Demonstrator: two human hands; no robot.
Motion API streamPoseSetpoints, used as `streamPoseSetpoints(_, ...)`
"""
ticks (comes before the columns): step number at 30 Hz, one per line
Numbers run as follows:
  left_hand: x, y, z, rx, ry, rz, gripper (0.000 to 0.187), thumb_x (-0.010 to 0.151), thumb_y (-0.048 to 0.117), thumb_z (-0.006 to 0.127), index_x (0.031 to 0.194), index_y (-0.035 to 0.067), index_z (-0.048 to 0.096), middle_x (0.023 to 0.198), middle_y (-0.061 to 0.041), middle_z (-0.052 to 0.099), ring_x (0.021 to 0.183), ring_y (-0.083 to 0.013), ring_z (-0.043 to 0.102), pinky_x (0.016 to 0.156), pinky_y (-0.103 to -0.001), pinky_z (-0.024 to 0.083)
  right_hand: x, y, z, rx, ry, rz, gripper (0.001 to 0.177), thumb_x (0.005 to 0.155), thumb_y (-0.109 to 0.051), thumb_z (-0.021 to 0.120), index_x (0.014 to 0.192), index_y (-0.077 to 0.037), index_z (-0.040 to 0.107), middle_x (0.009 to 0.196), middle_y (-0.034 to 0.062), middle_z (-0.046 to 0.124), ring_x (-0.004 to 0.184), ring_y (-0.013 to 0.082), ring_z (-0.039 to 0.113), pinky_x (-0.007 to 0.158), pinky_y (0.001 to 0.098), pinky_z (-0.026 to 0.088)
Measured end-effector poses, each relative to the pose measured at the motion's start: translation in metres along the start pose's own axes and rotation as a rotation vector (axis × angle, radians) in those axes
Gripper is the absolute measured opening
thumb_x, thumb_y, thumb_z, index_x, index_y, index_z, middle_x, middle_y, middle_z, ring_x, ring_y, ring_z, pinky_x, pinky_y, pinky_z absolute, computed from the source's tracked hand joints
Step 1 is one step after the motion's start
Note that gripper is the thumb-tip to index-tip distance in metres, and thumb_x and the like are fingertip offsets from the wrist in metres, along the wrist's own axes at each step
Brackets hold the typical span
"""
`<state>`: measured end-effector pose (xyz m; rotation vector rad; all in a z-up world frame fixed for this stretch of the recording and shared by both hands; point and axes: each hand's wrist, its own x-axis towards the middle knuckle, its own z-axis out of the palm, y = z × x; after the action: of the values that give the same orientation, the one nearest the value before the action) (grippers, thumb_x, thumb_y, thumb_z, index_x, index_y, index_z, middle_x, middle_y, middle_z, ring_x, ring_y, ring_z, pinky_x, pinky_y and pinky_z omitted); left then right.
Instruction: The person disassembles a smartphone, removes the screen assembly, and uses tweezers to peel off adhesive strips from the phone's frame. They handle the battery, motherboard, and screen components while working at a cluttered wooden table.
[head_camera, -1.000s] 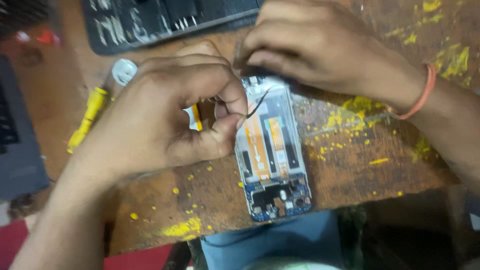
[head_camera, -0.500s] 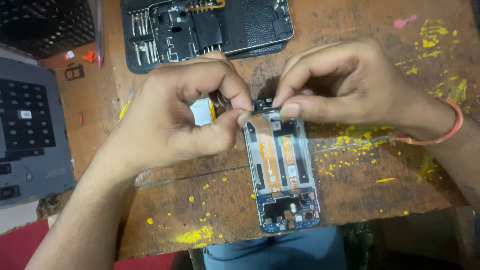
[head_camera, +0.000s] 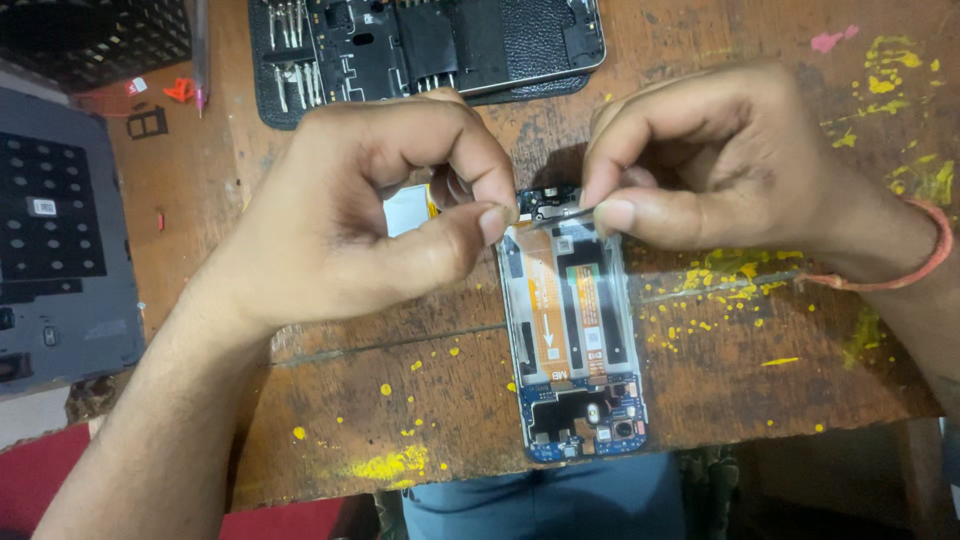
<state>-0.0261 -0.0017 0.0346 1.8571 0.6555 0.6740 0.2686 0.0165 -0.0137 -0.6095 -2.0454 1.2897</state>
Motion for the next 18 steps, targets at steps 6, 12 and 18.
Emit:
streamPoseSetpoints(6,0.009,0.012,0.008,0.106,0.047,0.062,0.028,0.093,0.016,0.079,0.116,0.003,0.07,0.105,-0.004,0.071,0.096,-0.0058,0.07,0.083,-0.021,0.057,-0.002,-0.007,0.003,-0.064,0.016,0.048,0.012,0.093,-0.006,0.075,0.102,0.002,0.075,0.084,0.0032,0.07,0.072,0.0046,0.058,0.06,0.0185,0.046)
streamPoseSetpoints(12,0.012,0.017,0.014,0.266,0.144,-0.02,0.008,0.089,0.013,0.076,0.093,0.007,0.076,0.085,0.001,0.073,0.075,-0.0045,0.068,0.063,-0.021,0.052,0.002,-0.009,0.004,-0.13,0.04,0.052,0.014,0.092,-0.009,0.075,0.101,0.002,0.075,0.082,0.0034,0.071,0.068,0.0053,0.061,0.056,0.0174,0.046)
streamPoseSetpoints(18,0.011,0.006,0.012,0.284,0.257,0.027,0.009,0.095,0.013,0.077,0.1,0.006,0.075,0.089,-0.001,0.07,0.074,-0.0037,0.063,0.065,-0.021,0.051,0.015,-0.011,-0.005,-0.254,0.12,0.013,0.014,0.097,-0.009,0.072,0.101,0.003,0.069,0.096,0.0071,0.071,0.087,0.0101,0.07,0.078,0.021,0.059)
